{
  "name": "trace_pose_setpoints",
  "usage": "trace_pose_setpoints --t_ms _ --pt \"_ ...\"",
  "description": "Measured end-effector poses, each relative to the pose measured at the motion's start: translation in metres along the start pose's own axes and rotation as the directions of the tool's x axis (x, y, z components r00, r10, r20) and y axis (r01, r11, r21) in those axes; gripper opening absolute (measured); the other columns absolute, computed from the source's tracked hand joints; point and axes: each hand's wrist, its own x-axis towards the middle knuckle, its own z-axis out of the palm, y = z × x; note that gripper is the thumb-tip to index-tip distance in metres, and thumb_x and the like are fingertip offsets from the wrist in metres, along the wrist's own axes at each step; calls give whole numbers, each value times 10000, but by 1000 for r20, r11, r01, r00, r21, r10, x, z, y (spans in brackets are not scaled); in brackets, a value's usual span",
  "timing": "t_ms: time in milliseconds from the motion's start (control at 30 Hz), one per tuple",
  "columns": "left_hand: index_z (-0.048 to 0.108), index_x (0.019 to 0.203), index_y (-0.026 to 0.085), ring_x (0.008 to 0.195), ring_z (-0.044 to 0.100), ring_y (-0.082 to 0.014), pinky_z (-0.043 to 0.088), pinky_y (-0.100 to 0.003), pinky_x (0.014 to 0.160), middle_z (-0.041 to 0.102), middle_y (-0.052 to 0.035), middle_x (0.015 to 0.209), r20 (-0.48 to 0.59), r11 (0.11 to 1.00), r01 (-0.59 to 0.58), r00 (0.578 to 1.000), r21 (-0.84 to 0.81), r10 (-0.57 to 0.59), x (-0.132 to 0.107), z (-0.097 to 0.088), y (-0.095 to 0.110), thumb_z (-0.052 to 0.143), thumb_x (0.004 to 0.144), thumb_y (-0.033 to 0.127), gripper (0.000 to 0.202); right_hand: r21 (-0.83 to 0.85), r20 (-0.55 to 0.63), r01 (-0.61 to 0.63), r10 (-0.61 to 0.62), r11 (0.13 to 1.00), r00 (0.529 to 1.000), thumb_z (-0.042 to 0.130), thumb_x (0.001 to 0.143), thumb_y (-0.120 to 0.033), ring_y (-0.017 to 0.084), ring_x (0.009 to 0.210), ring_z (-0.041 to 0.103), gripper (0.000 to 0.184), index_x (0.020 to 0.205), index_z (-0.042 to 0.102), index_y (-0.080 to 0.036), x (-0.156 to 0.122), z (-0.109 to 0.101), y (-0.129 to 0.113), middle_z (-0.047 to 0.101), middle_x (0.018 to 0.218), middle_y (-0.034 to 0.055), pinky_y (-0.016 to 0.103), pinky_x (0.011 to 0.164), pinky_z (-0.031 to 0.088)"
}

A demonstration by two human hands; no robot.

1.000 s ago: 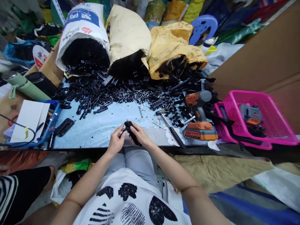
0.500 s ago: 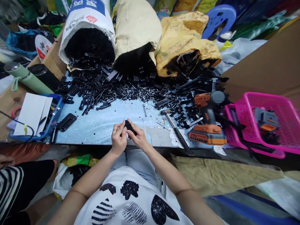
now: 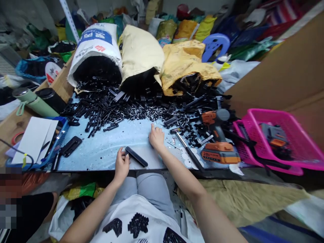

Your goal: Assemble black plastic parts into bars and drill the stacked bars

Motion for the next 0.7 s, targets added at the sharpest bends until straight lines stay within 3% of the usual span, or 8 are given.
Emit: trace_pose_setpoints --t_ms 100,167,233,333,367,400,533,700 --pt "279 1381 186 954 604 -213 531 -401 793 509 -140 1130 27 954 -137 991 265 134 -3 -10 -1 444 875 271 539 -60 52 3 1 998 999 338 890 -129 211 998 507 384 1237 499 -156 9 -9 30 560 1087 136 288 800 405" --pt "341 1362 175 1151 496 -283 450 -485 921 453 -179 1253 125 817 -321 946 480 298 -1 -17 7 473 839 199 540 -72 18 -11 12 997 1000 356 881 -134 202 998 498 359 1195 523 -180 1 -18 60 551 1091 119 275 790 399" --pt "429 1317 203 1275 360 -319 331 -557 1010 400 -159 1349 355 595 -558 829 579 433 3 -22 17 480 804 121 522 -131 -71 -110 101 985 992 360 886 -171 231 1017 478 354 1206 511 -166 -9 -29 95 536 1099 136 304 790 396" --pt "537 1214 248 1220 425 -284 187 -634 1045 537 -99 1240 700 305 -823 568 479 433 15 -22 27 441 816 56 452 -201 -198 -232 193 952 961 386 899 -298 270 1020 460 397 1256 469 -144 -1 -46 140 530 1094 160 342 789 395" --pt "557 1186 241 1150 484 -262 178 -639 1043 587 -92 1157 753 247 -857 515 452 410 18 -20 29 426 830 48 425 -208 -209 -215 171 954 963 385 904 -331 268 1027 454 427 1283 442 -143 10 -49 149 525 1112 163 340 797 392" --pt "570 1166 224 1072 528 -241 200 -624 1040 617 -90 1081 775 206 -869 494 449 395 22 -17 30 416 842 44 401 -215 -204 -187 143 959 968 369 913 -340 257 1038 447 442 1309 413 -149 26 -52 155 516 1140 161 330 806 388" --pt "568 1168 147 890 567 -209 412 -462 910 625 -104 944 725 138 -824 552 550 411 27 -9 34 434 868 79 335 -263 -138 -215 184 940 973 273 928 -189 236 1101 405 396 1276 457 -144 114 -55 163 479 1221 168 331 857 351" --pt "573 1159 164 835 563 -212 457 -385 775 613 -89 889 687 98 -778 600 621 409 24 -8 40 474 872 116 308 -239 -113 -341 323 909 940 254 905 -78 292 1180 340 406 1214 515 -45 187 -59 186 448 1252 249 466 909 280"
